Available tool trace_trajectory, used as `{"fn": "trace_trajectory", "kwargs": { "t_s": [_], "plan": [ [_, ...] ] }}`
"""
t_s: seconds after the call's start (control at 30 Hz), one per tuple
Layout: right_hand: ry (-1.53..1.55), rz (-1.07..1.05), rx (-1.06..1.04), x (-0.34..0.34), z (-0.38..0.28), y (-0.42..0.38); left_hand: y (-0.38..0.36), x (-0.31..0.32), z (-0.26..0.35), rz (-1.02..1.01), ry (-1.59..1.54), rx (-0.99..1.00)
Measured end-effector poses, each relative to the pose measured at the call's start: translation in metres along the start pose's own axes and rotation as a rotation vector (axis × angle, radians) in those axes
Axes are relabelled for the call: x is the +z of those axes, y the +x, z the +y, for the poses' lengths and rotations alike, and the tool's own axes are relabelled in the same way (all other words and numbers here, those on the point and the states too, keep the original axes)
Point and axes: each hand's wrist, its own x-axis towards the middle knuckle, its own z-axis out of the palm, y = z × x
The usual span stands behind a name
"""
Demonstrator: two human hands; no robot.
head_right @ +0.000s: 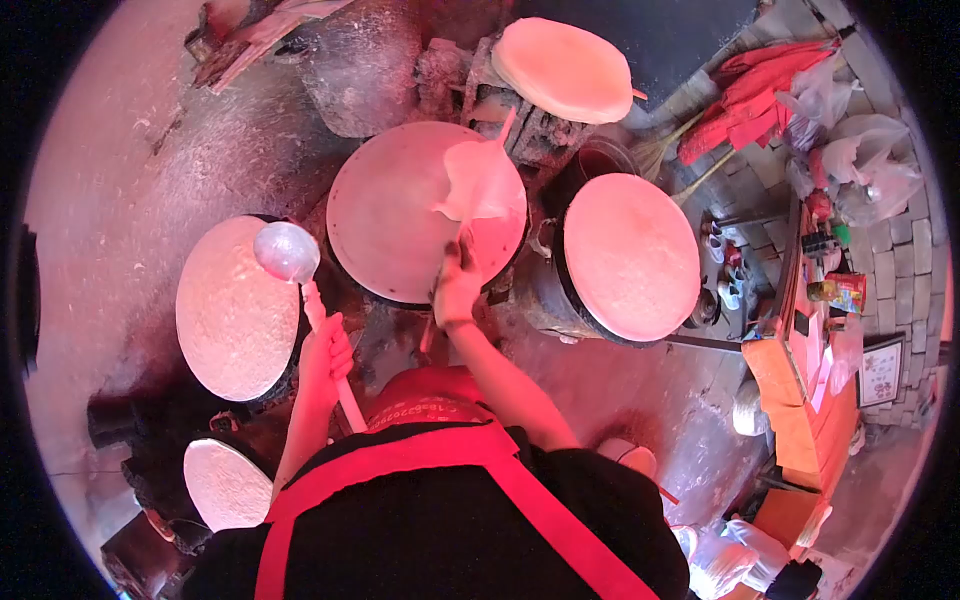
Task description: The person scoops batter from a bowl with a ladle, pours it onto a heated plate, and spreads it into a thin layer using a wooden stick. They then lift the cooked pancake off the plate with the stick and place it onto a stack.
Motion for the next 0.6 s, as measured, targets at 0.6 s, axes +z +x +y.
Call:
{"fn": "trace_trajectory", "kwargs": {
  "t_s": [0.6],
  "plan": [
    [-0.253,-0.114,0.072,-0.052,-0.031,-0.009,-0.003,-0.033,-0.014,0.024,0.025,0.171]
  ]
}}
